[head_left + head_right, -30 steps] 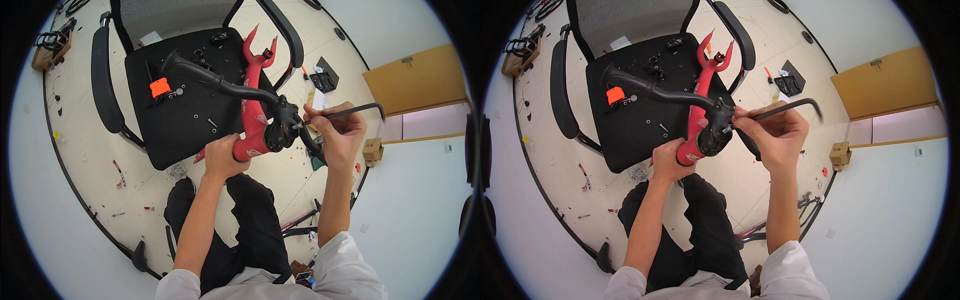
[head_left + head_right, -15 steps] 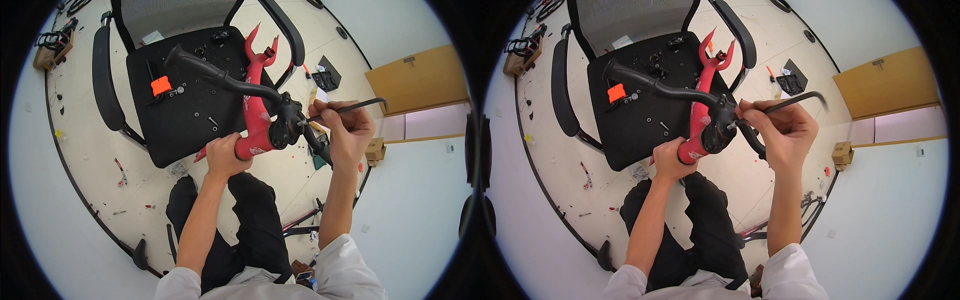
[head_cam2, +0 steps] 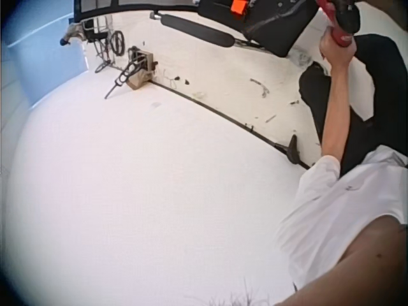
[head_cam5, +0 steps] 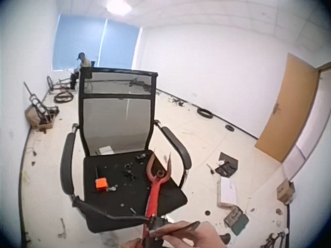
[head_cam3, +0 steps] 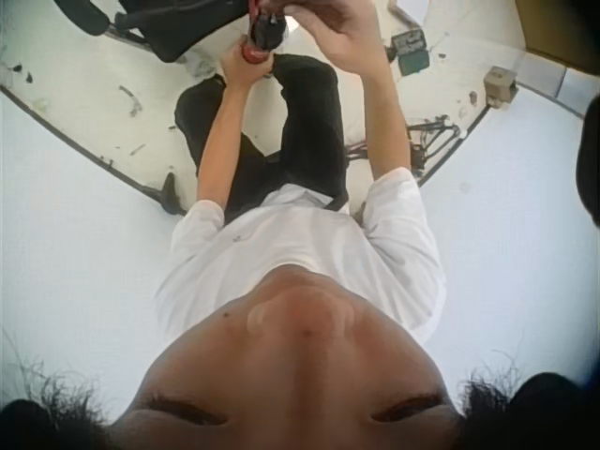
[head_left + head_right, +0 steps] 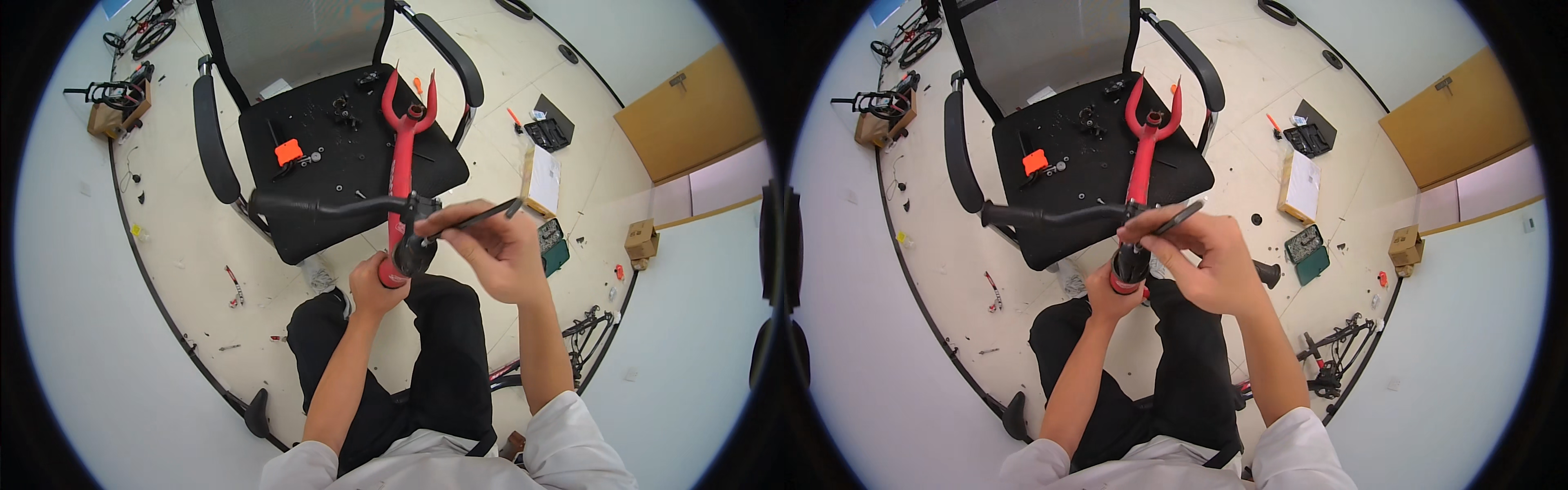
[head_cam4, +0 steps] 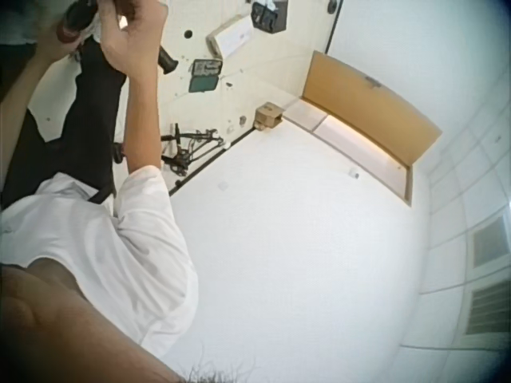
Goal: The person assembles a bicycle handlebar by attaching black grips to a red handlebar and securing them with an Allen key. The person uses an Allen key to tighten the bolts on the grips and adjusts the handlebar position.
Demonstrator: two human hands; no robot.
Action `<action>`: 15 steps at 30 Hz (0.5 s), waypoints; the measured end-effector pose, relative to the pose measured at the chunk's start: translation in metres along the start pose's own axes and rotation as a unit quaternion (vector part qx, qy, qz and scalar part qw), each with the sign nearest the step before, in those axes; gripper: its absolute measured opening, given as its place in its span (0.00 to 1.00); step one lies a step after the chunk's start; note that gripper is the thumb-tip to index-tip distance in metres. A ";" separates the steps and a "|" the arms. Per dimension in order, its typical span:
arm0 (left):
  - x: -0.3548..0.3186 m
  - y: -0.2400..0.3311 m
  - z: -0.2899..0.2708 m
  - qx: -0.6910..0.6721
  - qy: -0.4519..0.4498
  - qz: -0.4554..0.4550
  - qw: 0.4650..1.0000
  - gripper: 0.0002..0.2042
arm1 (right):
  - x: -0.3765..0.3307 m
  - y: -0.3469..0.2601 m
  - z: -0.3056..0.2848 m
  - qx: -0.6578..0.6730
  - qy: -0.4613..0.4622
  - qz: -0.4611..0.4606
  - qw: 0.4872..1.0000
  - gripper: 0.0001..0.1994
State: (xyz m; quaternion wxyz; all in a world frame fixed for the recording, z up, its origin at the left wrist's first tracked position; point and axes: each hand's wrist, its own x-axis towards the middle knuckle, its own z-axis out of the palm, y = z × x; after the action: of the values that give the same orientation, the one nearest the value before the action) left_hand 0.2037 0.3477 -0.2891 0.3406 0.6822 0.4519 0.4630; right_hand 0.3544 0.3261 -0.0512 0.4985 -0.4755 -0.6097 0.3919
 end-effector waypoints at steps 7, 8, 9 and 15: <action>-0.015 -0.023 0.025 -0.084 -0.052 -0.077 0.992 0.19 | -0.023 0.016 0.013 -0.111 0.037 0.034 0.992 0.08; -0.014 -0.026 0.027 -0.081 -0.042 -0.073 0.993 0.19 | -0.021 0.017 0.014 -0.117 0.048 0.026 0.992 0.08; -0.011 -0.026 0.029 -0.079 -0.032 -0.069 0.994 0.19 | -0.021 0.019 0.015 -0.123 0.058 0.018 0.991 0.07; 0.014 -0.012 0.044 0.020 0.043 -0.029 0.998 0.13 | -0.005 0.041 0.004 -0.152 0.174 0.065 0.971 0.10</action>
State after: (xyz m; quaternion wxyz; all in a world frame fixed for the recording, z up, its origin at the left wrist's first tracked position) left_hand 0.2436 0.3636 -0.3102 0.3203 0.6555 0.4947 0.4723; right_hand 0.3581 0.3316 -0.0925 0.4923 -0.6452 -0.5341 0.2370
